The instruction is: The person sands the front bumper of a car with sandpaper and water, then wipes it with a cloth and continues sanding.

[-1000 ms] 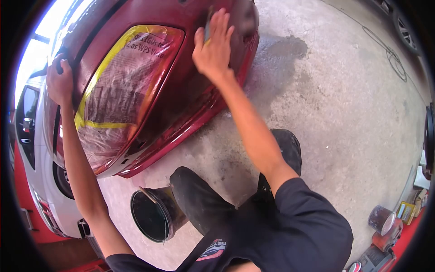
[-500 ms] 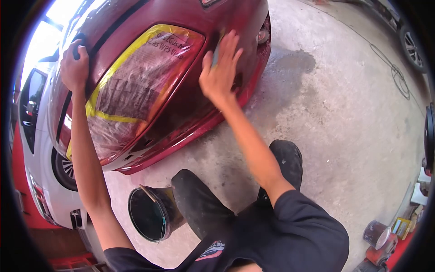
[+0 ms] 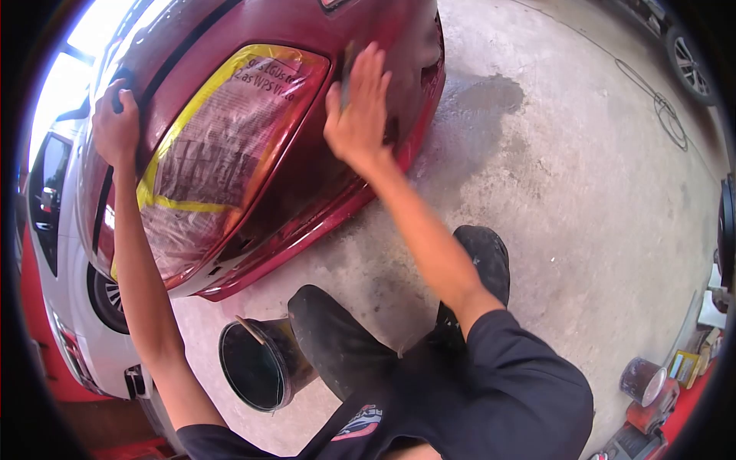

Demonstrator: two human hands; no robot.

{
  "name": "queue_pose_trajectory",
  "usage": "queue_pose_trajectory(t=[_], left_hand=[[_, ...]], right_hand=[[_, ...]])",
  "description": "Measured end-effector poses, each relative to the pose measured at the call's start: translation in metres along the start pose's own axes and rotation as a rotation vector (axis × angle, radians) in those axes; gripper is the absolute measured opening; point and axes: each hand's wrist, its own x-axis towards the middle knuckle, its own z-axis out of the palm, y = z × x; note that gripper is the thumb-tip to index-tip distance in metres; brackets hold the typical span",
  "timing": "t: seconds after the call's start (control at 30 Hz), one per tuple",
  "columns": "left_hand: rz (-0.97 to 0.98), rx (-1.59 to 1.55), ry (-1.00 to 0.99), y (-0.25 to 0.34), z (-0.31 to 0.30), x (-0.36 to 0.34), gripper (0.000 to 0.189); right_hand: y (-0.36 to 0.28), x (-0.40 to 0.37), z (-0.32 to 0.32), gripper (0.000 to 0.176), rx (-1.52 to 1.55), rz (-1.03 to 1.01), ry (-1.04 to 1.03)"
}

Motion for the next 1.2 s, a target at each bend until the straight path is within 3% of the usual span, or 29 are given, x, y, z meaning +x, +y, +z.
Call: queue_pose_trajectory(t=[0.07, 0.17, 0.23, 0.3, 0.4, 0.5, 0.63, 0.83, 1.0, 1.1, 1.13, 1.2], left_hand=[[-0.019, -0.003, -0.012, 0.001, 0.001, 0.001, 0.037], [-0.009, -0.009, 0.003, -0.001, 0.002, 0.0, 0.037], [0.021, 0.0, 0.031, -0.003, 0.003, 0.0, 0.037], [0.017, -0.001, 0.025, -0.004, 0.004, -0.002, 0.037], [0.039, -0.015, 0.028, -0.008, 0.007, 0.002, 0.038], [0.037, 0.002, 0.023, -0.007, 0.007, 0.001, 0.038], [0.05, 0.039, 0.034, -0.007, 0.007, 0.001, 0.038], [0.024, -0.034, 0.013, -0.003, 0.001, 0.002, 0.038], [0.014, 0.0, 0.031, 0.002, -0.001, -0.002, 0.038], [0.019, -0.027, 0.011, -0.001, 0.0, 0.001, 0.038], [0.016, -0.038, 0.001, -0.003, 0.002, 0.002, 0.038], [0.032, 0.006, 0.015, -0.006, 0.005, 0.001, 0.036]], right_hand=[[0.024, 0.062, -0.009, 0.071, 0.007, 0.153, 0.03], [0.005, 0.04, 0.0, 0.071, -0.011, 0.184, 0.092], [-0.027, -0.027, 0.008, 0.073, -0.144, 0.081, -0.04], [-0.021, -0.042, 0.009, 0.073, -0.089, -0.032, -0.039], [0.012, 0.041, -0.002, 0.072, -0.034, 0.11, 0.048], [0.007, 0.039, 0.004, 0.072, 0.017, 0.175, 0.094], [-0.021, -0.055, 0.016, 0.073, 0.012, -0.051, -0.001], [0.016, 0.053, 0.005, 0.07, 0.005, 0.125, 0.125], [-0.012, -0.06, 0.014, 0.074, -0.019, -0.092, -0.054], [0.019, 0.018, -0.001, 0.074, 0.041, 0.129, 0.114], [0.032, 0.048, 0.0, 0.074, 0.204, 0.371, 0.16], [0.029, 0.033, 0.007, 0.073, 0.211, 0.361, 0.188]])
